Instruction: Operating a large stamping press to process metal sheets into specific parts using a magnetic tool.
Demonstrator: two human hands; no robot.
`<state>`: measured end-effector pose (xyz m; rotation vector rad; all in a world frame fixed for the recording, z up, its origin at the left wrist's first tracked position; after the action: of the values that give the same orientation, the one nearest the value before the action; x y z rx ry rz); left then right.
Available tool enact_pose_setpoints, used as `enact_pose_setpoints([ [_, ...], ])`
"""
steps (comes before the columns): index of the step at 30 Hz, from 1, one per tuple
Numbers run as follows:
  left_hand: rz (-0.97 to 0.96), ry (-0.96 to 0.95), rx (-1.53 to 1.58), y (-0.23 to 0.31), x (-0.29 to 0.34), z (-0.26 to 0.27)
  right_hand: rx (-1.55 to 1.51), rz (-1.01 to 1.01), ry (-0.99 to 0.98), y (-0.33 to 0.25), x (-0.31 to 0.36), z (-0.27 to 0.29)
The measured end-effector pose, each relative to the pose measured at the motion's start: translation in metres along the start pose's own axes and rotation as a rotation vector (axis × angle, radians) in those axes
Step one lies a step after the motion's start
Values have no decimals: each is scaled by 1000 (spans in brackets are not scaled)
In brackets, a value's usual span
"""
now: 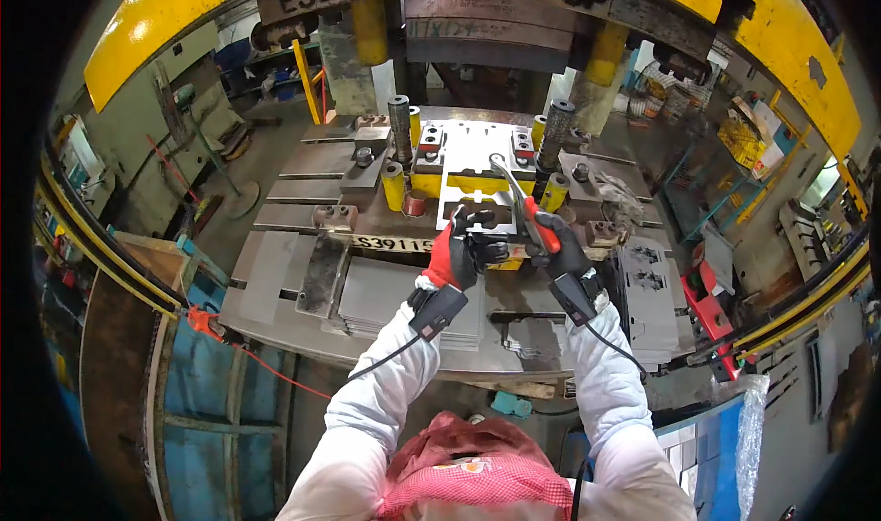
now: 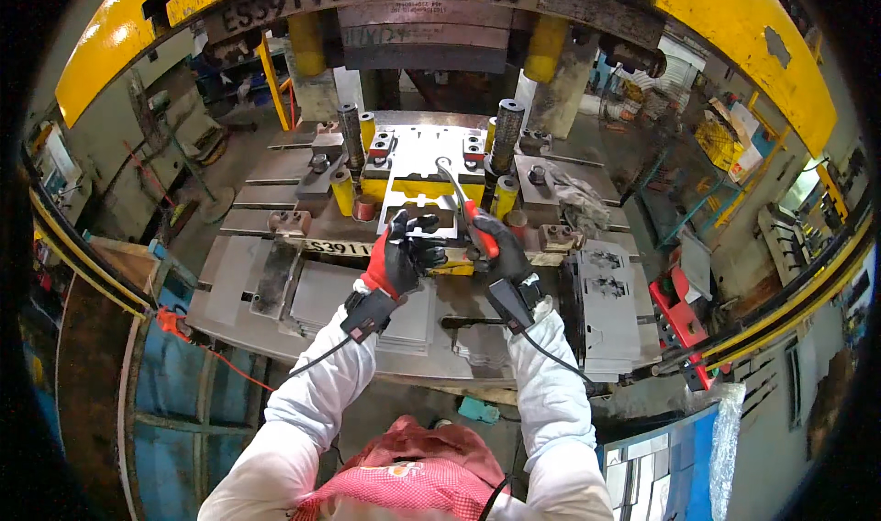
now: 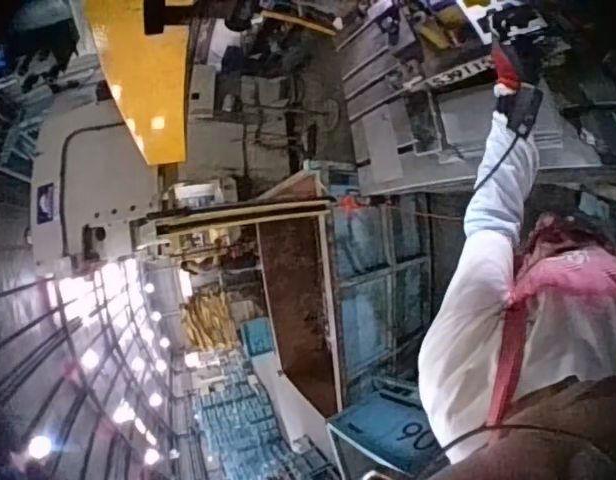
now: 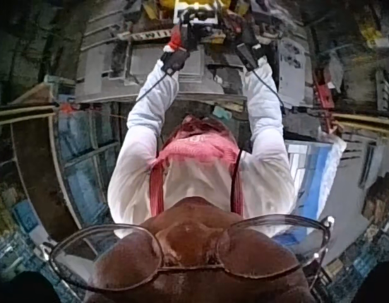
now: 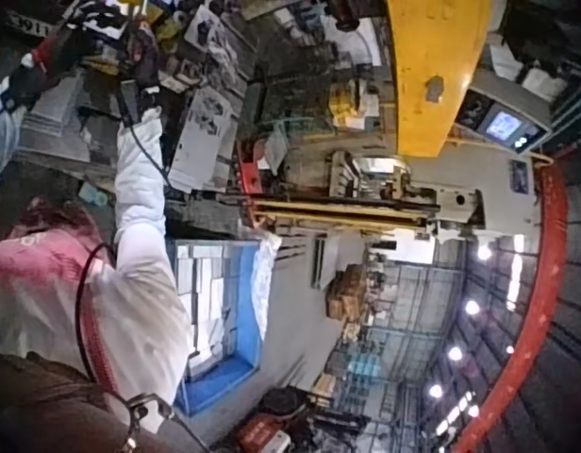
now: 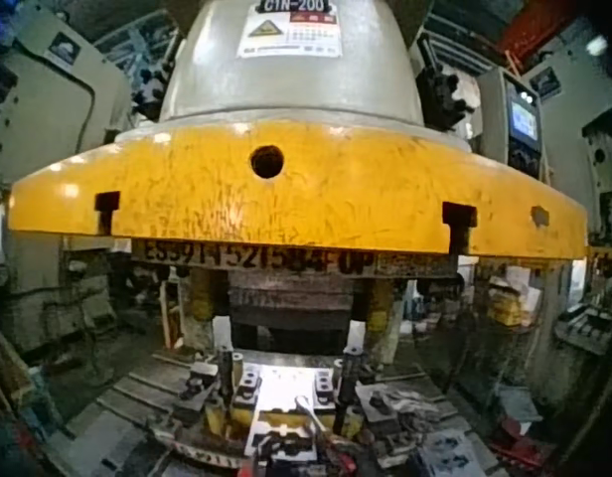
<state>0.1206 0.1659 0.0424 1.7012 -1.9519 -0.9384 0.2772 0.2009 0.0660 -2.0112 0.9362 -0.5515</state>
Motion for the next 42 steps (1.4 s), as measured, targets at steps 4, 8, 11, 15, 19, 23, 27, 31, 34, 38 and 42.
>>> enact_pose_setpoints([
  [4,-46,-7,41,1,-4,-8,144,96,108,-10,1,3],
  [8,13,1,108,1,-3,-11,145,-20,41,-10,1,15],
  [11,10,-24,120,-1,-2,-3,136,61,51,-4,5,8],
  [15,72,24,160,-4,-6,4,282,136,26,1,22,-10],
  [19,61,35,202,-6,-5,-2,268,240,137,5,63,-24],
  [23,71,46,316,-15,-8,5,389,175,197,44,127,-25],
  [27,68,34,311,-14,-11,0,131,186,260,109,205,-38],
  [31,83,60,308,-11,-11,-2,-94,77,501,190,284,-24],
  [34,76,58,322,-8,-8,-1,-206,39,608,226,327,-21],
  [38,65,71,295,-8,-8,-2,-248,43,819,251,361,-21],
  [42,89,84,322,-10,-8,-2,-279,49,918,257,374,-20],
])
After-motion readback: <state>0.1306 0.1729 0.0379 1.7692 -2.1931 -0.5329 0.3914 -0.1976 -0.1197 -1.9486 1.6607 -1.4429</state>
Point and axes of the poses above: each hand's wrist, its own x-axis away from the middle knuckle, its own z-axis out of the back of the hand, y = z × x, the point moved 5 cm from there along -x, towards the middle knuckle, and after that the axes turned 10 degrees about -y, right-handed, at the moved point
